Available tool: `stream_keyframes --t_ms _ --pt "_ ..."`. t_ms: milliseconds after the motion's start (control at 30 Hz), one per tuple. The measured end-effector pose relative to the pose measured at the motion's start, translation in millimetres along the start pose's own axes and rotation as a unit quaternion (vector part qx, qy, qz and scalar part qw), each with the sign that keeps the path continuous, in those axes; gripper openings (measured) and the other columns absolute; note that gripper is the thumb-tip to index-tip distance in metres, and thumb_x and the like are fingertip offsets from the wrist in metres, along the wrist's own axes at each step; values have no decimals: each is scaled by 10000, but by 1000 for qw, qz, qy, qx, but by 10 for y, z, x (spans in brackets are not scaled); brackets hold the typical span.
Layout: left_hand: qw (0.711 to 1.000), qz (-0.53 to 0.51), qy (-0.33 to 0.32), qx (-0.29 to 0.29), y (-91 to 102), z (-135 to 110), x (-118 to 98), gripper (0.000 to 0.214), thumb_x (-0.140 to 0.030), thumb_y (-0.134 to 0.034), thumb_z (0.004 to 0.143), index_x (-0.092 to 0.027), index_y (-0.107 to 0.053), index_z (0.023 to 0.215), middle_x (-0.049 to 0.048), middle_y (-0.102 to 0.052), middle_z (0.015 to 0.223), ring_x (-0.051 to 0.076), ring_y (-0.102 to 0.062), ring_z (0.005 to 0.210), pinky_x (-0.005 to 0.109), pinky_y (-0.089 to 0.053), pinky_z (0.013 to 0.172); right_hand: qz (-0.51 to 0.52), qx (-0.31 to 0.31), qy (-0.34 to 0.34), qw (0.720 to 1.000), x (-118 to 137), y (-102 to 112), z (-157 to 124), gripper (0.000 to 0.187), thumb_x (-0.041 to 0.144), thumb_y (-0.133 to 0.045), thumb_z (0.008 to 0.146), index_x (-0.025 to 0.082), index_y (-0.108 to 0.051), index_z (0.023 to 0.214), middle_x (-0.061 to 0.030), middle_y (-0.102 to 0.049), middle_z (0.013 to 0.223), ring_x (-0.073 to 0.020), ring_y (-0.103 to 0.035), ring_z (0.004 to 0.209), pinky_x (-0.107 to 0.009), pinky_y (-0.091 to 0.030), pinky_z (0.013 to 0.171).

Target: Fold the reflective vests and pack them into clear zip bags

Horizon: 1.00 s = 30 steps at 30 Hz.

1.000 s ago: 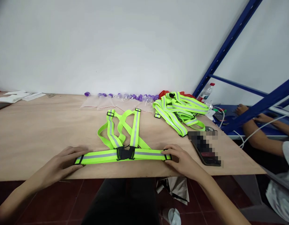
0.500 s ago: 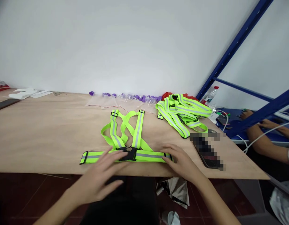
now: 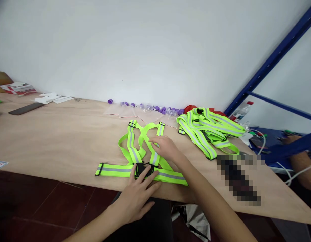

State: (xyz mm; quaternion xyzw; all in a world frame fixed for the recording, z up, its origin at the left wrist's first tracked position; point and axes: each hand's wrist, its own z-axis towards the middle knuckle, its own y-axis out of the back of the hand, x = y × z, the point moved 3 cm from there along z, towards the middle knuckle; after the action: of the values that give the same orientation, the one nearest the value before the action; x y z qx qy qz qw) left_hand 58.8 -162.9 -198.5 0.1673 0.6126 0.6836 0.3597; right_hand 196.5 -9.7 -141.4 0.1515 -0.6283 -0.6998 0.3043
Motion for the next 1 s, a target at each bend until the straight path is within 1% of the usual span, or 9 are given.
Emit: stream_keyframes --t_ms 100,267,367,533,667,767,833,967,1000 --pt "1000 -23 9 7 15 15 4 535 -467 -492 978 -263 -412 1466 51 -349 1604 347 -203 1497 729 27 1166 -23 55 25 998 65 -151 297 282 216 -499 964 220 -710 1152 -73 -739 1189 -234 -683 1091 -317 -500 930" --pt "998 -49 8 27 55 27 9 519 -436 -505 971 -241 -424 1446 55 -351 1602 350 -200 1496 758 -32 1153 -61 114 50 990 80 -301 401 295 202 -463 993 203 -674 1199 -103 -628 1381 -245 -585 1265 -358 -438 1034" --pt "998 -59 8 36 100 33 8 524 -428 -517 968 -231 -420 1444 64 -338 1609 357 -199 1495 767 -58 1147 -79 128 40 988 35 -313 474 323 218 -439 1009 187 -636 1264 -125 -581 1430 -263 -520 1337 -403 -424 1062" --pt "997 -66 0 51 143 43 16 529 -433 -519 966 -216 -427 1440 76 -334 1609 359 -206 1495 739 -101 1160 -84 134 13 987 -58 -349 691 308 259 -469 1003 187 -658 1236 -133 -585 1423 -301 -537 1312 -445 -457 1031" --pt "997 -68 9 34 125 54 22 540 -421 -534 958 -238 -420 1452 71 -360 1598 352 -228 1487 715 -71 1176 -63 127 -5 990 -133 -399 785 334 255 -514 977 166 -651 1268 -158 -591 1411 -326 -555 1292 -452 -482 1004" --pt "996 -79 23 17 121 64 26 581 -432 -494 977 -248 -341 1506 71 -419 1563 330 -272 1469 685 -80 1191 -29 118 -10 993 -162 -355 744 323 275 -541 963 197 -672 1248 -116 -621 1387 -286 -599 1245 -386 -496 995" --pt "995 -92 34 11 128 67 32 607 -457 -471 987 -237 -300 1526 79 -461 1529 312 -307 1450 659 -105 1199 -5 102 -11 995 -164 -248 635 311 301 -535 965 215 -687 1223 -83 -674 1320 -264 -636 1190 -359 -505 982" --pt "994 -95 49 -2 125 62 42 581 -468 -476 984 -230 -338 1496 81 -455 1525 289 -336 1431 635 -144 1200 35 37 -32 998 -191 76 164 371 328 -413 1012 213 -668 1256 -70 -700 1274 -242 -652 1159 -369 -504 1001" --pt "995 -91 47 -4 115 62 41 572 -471 -484 981 -232 -357 1485 81 -432 1543 293 -329 1434 636 -150 1196 69 4 -46 997 -217 153 -3 363 352 -436 1003 207 -691 1217 -75 -718 1236 -248 -664 1137 -373 -514 991"
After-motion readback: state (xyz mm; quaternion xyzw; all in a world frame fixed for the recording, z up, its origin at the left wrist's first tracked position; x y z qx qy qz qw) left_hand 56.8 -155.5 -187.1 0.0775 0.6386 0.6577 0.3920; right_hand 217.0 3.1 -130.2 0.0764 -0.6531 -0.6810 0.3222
